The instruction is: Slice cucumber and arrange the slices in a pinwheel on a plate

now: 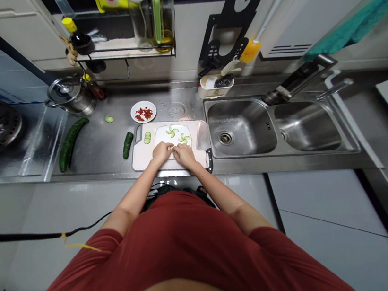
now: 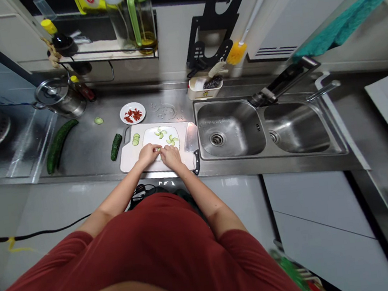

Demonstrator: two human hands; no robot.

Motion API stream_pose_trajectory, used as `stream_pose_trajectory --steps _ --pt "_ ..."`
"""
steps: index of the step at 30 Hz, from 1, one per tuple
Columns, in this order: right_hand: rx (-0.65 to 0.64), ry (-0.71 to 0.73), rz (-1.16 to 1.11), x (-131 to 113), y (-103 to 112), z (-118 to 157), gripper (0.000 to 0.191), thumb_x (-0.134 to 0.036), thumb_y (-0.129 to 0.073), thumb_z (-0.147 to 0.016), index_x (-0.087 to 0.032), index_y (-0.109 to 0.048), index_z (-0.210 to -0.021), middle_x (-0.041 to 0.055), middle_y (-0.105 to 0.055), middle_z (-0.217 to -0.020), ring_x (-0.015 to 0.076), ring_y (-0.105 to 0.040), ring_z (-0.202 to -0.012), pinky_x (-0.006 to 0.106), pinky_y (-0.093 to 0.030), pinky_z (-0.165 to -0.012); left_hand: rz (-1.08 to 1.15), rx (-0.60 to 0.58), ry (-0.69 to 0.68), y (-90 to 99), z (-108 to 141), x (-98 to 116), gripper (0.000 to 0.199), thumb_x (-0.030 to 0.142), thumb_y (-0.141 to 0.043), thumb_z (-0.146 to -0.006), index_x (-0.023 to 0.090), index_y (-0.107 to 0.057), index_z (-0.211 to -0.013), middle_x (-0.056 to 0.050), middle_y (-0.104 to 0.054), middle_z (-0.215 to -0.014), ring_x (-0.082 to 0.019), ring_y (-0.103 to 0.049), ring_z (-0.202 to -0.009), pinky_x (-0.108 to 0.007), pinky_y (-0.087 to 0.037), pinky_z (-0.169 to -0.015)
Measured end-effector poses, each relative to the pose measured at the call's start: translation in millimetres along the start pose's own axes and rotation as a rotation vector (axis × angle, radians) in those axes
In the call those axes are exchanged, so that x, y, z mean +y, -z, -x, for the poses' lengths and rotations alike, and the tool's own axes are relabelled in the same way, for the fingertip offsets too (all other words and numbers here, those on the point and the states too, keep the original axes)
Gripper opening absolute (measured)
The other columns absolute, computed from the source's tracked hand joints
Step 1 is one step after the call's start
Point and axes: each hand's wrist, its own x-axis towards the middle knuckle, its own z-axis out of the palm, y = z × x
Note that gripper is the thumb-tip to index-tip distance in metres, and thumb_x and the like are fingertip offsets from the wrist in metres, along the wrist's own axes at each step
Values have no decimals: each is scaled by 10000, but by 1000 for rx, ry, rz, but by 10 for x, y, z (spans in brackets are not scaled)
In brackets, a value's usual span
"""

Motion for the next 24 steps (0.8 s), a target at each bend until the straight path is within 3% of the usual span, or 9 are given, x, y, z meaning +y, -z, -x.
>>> stream_pose_trajectory --steps 11,24 --pt "91 -45 15 -50 -93 85 226 -256 -431 -952 -193 -631 -1035 96 -566 -1040 251 -412 -994 362 -276 -839 -56 -18 33 33 45 52 343 299 -564 -855 298 -664 -1183 -51 -639 -1045 -191 -596 -963 -274 -454 -851" --pt "71 -79 -3 -91 -57 118 227 -257 -430 -944 -190 -632 -1022 101 -558 -1030 256 -402 -1000 366 -275 -865 -12 -21 61 25 51 73 331 298 -580 -842 270 -675 -1158 -53 -644 -1025 -187 -593 -953 -256 -442 -835"
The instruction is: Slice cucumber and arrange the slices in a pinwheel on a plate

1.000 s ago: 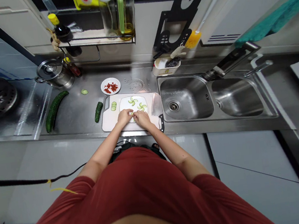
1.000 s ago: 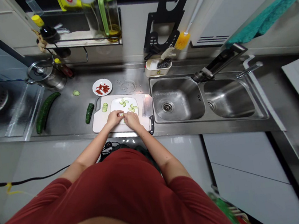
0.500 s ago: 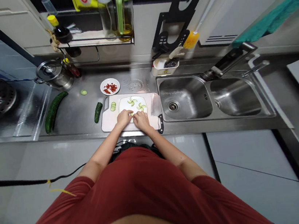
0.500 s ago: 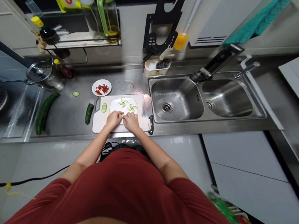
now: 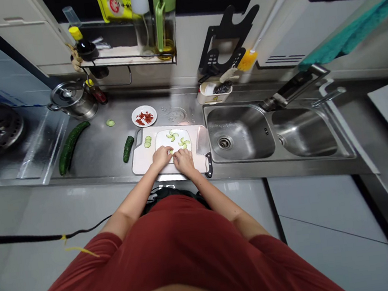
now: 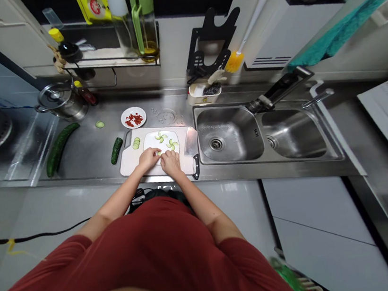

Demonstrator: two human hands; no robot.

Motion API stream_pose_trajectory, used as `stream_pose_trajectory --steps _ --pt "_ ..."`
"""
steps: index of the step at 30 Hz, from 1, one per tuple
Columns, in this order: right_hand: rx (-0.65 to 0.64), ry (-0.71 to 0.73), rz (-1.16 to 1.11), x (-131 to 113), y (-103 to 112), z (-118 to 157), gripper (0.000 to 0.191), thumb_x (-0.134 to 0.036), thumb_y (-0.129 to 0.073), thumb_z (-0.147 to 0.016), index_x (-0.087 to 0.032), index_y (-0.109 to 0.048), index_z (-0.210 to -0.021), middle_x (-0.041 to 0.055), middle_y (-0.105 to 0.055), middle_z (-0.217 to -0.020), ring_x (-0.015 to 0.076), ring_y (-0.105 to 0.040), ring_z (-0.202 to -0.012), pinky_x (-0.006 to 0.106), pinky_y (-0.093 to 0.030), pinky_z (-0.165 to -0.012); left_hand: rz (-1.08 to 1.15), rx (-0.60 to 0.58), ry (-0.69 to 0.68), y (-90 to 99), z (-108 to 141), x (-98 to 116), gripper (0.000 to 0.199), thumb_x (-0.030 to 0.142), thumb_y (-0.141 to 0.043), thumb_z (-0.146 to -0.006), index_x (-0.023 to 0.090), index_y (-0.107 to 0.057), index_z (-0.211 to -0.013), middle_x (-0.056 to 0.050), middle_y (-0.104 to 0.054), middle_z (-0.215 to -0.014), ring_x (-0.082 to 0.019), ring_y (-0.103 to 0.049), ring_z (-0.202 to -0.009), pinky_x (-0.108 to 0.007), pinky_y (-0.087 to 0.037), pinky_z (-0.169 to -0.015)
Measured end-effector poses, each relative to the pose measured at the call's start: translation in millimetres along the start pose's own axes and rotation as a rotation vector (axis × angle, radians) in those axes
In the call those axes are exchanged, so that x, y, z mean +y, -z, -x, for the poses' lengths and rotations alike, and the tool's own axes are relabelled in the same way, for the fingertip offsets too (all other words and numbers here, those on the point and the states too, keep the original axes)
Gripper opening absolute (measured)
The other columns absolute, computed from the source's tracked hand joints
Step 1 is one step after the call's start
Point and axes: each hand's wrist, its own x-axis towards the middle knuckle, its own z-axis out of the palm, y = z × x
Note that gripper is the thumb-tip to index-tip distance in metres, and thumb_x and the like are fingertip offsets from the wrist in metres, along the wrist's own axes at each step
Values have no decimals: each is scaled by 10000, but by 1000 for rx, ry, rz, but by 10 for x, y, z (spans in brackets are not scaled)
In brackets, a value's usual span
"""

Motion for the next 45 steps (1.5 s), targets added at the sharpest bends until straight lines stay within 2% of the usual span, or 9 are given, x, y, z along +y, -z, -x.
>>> stream_pose_trajectory --steps 7,14,29,40,45 --pt "40 15 19 5 -41 7 217 -263 -432 -951 -198 -633 -999 85 -559 -1008 246 -408 -987 359 -281 -861 31 5 -2 -38 -16 -36 324 313 -586 -834 276 -672 -1145 -49 -643 -1038 -184 -591 -950 -268 -439 -836" --pt "16 3 39 -8 -33 16 231 -272 -426 -961 -201 -641 -1004 96 -564 -1027 249 -413 -997 357 -289 -856 41 8 37 -28 17 20 332 277 -575 -835 270 -669 -1153 -44 -660 -1047 -177 -596 -974 -256 -439 -846" --pt "54 -29 79 -39 -91 20 221 -274 -436 -958 -218 -645 -1003 89 -567 -1010 250 -435 -971 353 -307 -843 44 31 36 -19 105 60 339 289 -548 -858 266 -659 -1177 -57 -667 -1068 -186 -599 -1002 -262 -444 -847" --pt "1 -29 74 -67 -3 25 241 -257 -413 -964 -225 -638 -1045 97 -562 -1048 250 -446 -1007 347 -311 -849 50 48 44 -34 136 64 357 286 -534 -867 267 -650 -1205 -61 -663 -1096 -190 -597 -1029 -269 -446 -876" --pt "7 -27 36 -18 21 -3 236 -255 -425 -960 -220 -653 -1012 89 -580 -1011 242 -465 -990 331 -324 -846 153 135 41 -19 94 27 403 182 -505 -846 235 -640 -1222 -55 -686 -1054 -173 -615 -976 -256 -449 -889"
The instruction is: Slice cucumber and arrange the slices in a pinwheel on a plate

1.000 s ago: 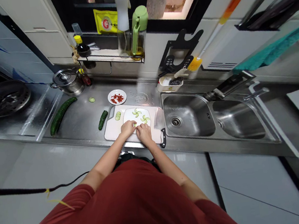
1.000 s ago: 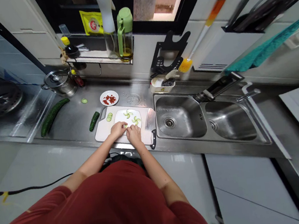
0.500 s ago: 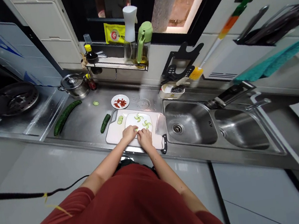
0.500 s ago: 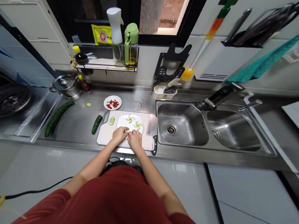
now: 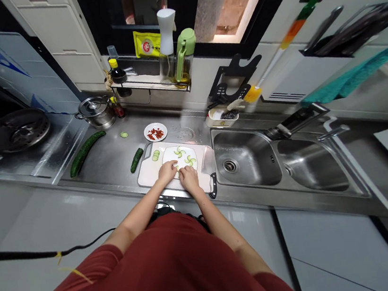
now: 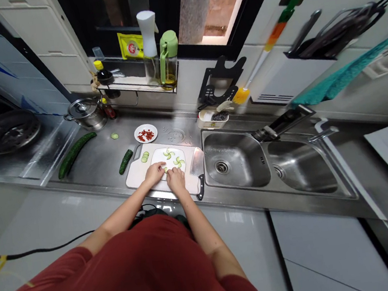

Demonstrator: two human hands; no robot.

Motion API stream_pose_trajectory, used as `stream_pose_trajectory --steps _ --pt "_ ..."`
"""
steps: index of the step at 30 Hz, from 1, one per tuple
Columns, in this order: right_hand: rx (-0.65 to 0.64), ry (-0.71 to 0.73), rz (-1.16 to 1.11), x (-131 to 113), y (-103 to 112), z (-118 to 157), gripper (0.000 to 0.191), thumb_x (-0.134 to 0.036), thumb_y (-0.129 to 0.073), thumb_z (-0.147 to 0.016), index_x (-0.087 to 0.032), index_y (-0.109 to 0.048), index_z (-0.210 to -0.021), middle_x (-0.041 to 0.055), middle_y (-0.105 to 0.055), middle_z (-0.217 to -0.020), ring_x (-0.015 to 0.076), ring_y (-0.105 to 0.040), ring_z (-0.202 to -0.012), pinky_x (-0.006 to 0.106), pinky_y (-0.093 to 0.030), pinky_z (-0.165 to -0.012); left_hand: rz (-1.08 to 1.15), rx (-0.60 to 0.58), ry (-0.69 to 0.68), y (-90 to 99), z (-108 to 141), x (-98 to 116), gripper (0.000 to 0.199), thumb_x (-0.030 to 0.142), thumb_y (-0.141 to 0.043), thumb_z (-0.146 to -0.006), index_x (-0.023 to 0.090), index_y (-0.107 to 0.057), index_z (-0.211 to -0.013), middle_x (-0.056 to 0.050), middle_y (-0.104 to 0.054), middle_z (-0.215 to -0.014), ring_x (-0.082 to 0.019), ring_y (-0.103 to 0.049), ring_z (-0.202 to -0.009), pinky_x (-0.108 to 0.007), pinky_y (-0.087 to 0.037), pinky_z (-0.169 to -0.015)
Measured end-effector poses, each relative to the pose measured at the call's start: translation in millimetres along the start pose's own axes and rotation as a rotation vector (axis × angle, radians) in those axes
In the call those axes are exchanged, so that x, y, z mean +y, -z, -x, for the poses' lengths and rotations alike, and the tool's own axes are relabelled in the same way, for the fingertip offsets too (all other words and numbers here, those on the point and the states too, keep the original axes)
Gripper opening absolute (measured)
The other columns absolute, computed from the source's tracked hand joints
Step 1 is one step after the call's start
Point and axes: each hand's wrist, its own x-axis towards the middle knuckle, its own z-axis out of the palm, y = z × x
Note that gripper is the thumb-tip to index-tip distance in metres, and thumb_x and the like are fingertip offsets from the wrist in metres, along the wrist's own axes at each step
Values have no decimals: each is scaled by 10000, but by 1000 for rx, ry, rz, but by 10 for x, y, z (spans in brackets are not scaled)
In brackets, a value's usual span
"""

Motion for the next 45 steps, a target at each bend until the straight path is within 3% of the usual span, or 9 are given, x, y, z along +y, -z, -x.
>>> stream_pose_trajectory --steps 5,9,14,22,37,45 --pt "87 -13 -108 50 71 27 267 -240 -417 -954 -193 -653 -1069 91 -592 -1024 234 -481 -974 312 -354 -848 -25 213 86 182 -43 -153 378 223 -476 -870 228 -634 -1213 -79 -656 -1114 -200 -603 -1016 -279 -448 -907" --pt "142 -9 -198 49 144 108 273 -219 -414 -938 -173 -660 -1048 92 -601 -1017 231 -488 -969 306 -372 -873 -90 319 195 353 -56 -343 400 270 -483 -876 226 -598 -1256 -109 -602 -1208 -221 -581 -1080 -287 -438 -927" --pt "227 10 -328 53 166 214 258 -203 -426 -920 -172 -667 -1007 88 -617 -984 231 -496 -962 315 -394 -893 -101 329 270 370 -108 -561 416 308 -502 -868 211 -574 -1266 -109 -607 -1173 -215 -579 -1071 -267 -432 -919" --pt "377 66 -440 132 127 319 234 -229 -437 -917 -184 -665 -936 82 -625 -890 235 -513 -891 354 -427 -831 -59 366 243 237 -254 -766 349 343 -556 -828 166 -651 -1113 -147 -599 -1117 -283 -596 -1014 -352 -438 -894" --pt "388 65 -429 201 128 364 216 -217 -448 -911 -193 -663 -920 80 -629 -877 237 -521 -879 354 -425 -812 142 440 256 174 -355 -766 201 240 -564 -771 196 -637 -952 -42 -625 -777 -194 -566 -741 -296 -416 -747" --pt "371 62 -417 207 124 371 217 -217 -449 -909 -193 -664 -920 83 -630 -878 239 -523 -872 359 -424 -814 185 461 243 156 -414 -844 250 227 -540 -767 178 -674 -973 -31 -649 -778 -159 -560 -718 -258 -401 -709"
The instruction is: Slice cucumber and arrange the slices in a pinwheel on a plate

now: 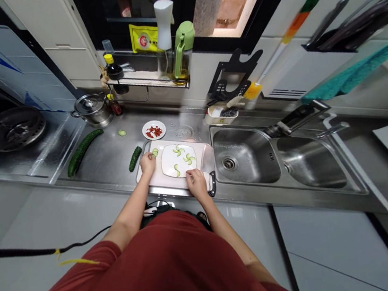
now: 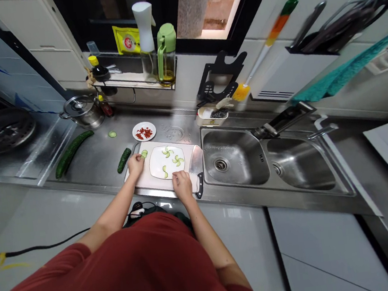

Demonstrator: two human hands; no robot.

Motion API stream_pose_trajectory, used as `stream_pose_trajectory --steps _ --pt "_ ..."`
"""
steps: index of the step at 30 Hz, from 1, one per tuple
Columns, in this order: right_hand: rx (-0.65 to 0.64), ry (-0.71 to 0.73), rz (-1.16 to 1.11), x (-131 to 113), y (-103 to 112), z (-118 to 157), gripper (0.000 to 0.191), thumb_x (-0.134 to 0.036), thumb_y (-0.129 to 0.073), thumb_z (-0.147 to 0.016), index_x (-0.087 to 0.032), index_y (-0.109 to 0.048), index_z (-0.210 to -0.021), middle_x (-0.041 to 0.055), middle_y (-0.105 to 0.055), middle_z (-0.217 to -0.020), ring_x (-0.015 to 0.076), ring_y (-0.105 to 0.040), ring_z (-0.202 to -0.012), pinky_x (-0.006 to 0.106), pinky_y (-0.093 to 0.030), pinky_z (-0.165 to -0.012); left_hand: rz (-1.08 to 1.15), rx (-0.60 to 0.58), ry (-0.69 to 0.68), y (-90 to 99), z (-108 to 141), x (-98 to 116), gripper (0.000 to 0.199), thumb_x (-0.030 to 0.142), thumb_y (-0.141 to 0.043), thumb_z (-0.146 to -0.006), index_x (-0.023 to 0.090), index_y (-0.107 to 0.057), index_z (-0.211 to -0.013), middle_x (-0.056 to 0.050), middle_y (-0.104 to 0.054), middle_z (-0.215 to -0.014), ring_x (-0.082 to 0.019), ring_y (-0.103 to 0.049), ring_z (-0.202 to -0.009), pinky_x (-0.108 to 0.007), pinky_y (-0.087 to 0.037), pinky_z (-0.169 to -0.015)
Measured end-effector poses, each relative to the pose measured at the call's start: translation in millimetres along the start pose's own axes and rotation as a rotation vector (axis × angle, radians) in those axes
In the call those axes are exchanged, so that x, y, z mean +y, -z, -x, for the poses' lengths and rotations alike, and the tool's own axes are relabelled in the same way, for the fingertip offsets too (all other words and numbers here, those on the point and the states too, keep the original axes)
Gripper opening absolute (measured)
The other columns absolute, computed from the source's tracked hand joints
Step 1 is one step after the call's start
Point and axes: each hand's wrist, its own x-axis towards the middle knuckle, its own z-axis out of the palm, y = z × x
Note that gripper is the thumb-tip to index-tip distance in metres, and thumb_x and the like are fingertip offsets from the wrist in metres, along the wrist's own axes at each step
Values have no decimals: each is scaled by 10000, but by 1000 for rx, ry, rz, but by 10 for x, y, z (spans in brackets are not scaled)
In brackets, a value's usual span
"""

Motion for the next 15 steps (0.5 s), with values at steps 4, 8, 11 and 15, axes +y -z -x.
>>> stream_pose_trajectory --steps 4,8,11,15 --pt "1 -8 -14 -16 0 10 228 -225 -439 -918 -191 -665 -923 84 -630 -878 240 -521 -877 358 -429 -814 -31 -1 1 39 3 12 235 236 -541 -765 177 -682 -944 -30 -650 -755 -159 -565 -702 -253 -391 -688" --pt "-5 -9 -17 -17 -1 25 234 -231 -434 -919 -193 -665 -916 84 -630 -875 240 -521 -876 360 -431 -815 -21 25 33 109 30 50 189 294 -550 -776 183 -671 -869 -29 -647 -727 -162 -563 -676 -254 -388 -665" --pt "-11 -13 -17 -7 -8 37 235 -233 -433 -917 -196 -665 -915 83 -630 -879 238 -523 -876 360 -433 -818 6 55 75 171 66 86 198 339 -553 -783 184 -662 -842 -37 -659 -748 -169 -576 -696 -258 -401 -677" --pt "-7 -19 -22 -10 -19 43 235 -239 -435 -915 -194 -665 -916 83 -630 -881 238 -523 -883 361 -434 -826 120 119 47 229 109 148 218 367 -552 -795 175 -649 -836 -40 -667 -781 -162 -593 -715 -255 -424 -699"
